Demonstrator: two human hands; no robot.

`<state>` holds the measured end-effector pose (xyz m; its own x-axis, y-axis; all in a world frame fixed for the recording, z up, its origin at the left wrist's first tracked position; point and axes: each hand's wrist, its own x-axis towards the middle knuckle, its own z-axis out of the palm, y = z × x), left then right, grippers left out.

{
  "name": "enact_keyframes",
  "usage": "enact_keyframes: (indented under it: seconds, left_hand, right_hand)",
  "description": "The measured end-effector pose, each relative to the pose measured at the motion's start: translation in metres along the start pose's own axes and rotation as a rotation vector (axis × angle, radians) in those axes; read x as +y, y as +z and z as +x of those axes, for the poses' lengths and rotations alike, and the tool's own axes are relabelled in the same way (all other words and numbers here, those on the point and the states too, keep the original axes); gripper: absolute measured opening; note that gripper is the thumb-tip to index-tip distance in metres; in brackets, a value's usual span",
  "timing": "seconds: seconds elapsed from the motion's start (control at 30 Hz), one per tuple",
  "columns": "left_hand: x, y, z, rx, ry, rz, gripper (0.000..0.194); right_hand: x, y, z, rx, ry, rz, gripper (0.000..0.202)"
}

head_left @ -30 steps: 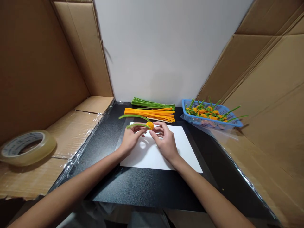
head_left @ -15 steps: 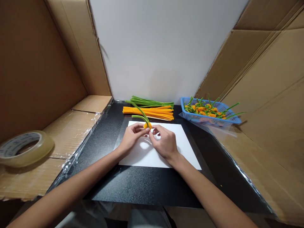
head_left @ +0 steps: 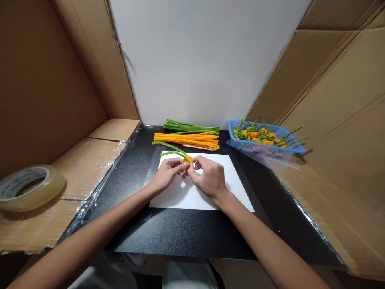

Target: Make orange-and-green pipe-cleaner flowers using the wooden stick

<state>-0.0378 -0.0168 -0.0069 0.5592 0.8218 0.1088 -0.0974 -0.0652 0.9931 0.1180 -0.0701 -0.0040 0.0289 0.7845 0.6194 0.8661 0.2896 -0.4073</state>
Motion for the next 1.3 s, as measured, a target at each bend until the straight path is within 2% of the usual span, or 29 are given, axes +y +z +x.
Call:
enact_keyframes:
  seconds: [0.2,0.3,0.5,0.63,0.67,0.73,0.83,0.93,1.07,1.3]
  left_hand:
    - [-0.006,0.0,0.001,-0.051,-0.1,-0.137,0.028]
    - [-0.008,-0.001,0.001,-0.078,-0.089,-0.144,0.028]
    - [0.0,-0.002,0.0,-0.048,0.025,0.044,0.034]
    - [0.007,-0.004,-0.002,-0.085,0.095,0.168,0.039]
    - [0.007,-0.004,-0.002,-0.098,0.094,0.177,0.039]
    - [0.008,-0.005,-0.002,-0.121,0.092,0.198,0.041]
    - [0.007,-0.006,-0.003,-0.15,0.099,0.217,0.042]
    - [0.007,-0.009,-0.003,-0.203,0.048,0.232,0.042]
    - [0.008,-0.013,-0.003,-0.219,-0.037,0.38,0.044]
    - [0.015,-0.012,-0.006,-0.205,-0.011,0.573,0.035]
  right_hand:
    - [-0.001,-0.002,0.0,-0.021,-0.016,-0.017,0.011]
    - [0.001,-0.002,0.001,-0.034,-0.01,0.006,0.011]
    - [-0.001,-0.003,0.0,-0.032,-0.089,-0.02,0.018]
    - [-0.004,-0.005,0.0,0.014,-0.101,-0.043,0.015]
    - [-0.004,-0.006,0.0,0.036,-0.1,-0.022,0.013]
    - [-0.002,-0.008,0.003,0.046,-0.143,0.045,0.024]
    - [0.001,-0.009,0.006,-0.029,-0.251,0.15,0.036]
    - [0.005,-0.008,0.007,-0.087,-0.262,0.265,0.032]
    - [0.008,-0.003,0.006,-0.038,-0.273,0.318,0.027]
    - [0.007,-0.002,0.005,0.004,-0.287,0.287,0.024]
